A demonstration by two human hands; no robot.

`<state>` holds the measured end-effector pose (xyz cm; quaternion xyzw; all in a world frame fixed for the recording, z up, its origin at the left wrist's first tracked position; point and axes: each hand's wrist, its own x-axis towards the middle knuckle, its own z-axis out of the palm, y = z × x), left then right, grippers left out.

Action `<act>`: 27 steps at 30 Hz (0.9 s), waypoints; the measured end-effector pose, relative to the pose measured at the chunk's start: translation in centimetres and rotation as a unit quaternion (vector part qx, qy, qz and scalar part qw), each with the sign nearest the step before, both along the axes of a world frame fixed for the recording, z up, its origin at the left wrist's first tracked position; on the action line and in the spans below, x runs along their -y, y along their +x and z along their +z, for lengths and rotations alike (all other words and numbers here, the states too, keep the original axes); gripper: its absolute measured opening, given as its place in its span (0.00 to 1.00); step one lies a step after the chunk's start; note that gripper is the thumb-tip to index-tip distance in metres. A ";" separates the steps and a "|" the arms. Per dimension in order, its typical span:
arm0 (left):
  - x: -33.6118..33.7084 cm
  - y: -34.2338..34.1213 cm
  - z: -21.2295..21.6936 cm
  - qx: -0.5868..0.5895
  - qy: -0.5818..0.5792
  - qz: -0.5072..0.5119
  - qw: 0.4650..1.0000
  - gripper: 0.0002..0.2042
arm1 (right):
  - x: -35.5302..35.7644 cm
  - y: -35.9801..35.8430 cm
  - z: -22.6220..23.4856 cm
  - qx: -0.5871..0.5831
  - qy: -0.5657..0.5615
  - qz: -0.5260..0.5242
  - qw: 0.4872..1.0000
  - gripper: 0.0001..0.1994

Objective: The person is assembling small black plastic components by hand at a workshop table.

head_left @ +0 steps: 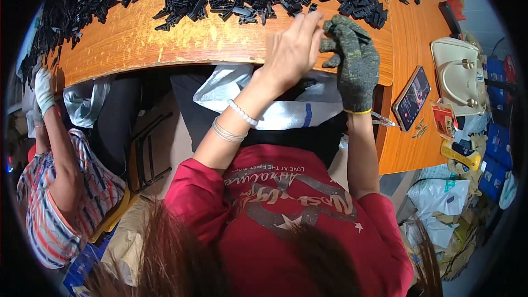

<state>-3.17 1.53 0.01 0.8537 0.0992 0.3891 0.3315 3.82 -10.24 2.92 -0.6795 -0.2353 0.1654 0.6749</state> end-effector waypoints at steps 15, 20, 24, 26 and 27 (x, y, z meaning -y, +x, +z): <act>-3.0 -0.9 0.8 -0.067 0.061 0.019 0.996 0.14 | 2.7 2.5 -2.0 0.335 -0.187 -0.038 0.923 0.14; -4.3 -2.4 0.1 -0.074 0.080 0.156 0.982 0.12 | 2.8 1.4 -1.5 0.266 -0.170 -0.046 0.948 0.13; -5.0 -1.9 0.5 -0.042 0.105 0.150 0.982 0.09 | 2.2 1.0 -1.1 0.141 -0.111 -0.047 0.983 0.13; -4.1 -0.7 1.3 -0.038 0.125 0.094 0.987 0.07 | 2.3 1.0 -1.2 0.184 -0.117 -0.047 0.975 0.13; -3.9 0.2 1.5 -0.039 0.142 0.071 0.987 0.07 | 2.3 0.8 -1.0 0.185 -0.117 -0.048 0.974 0.13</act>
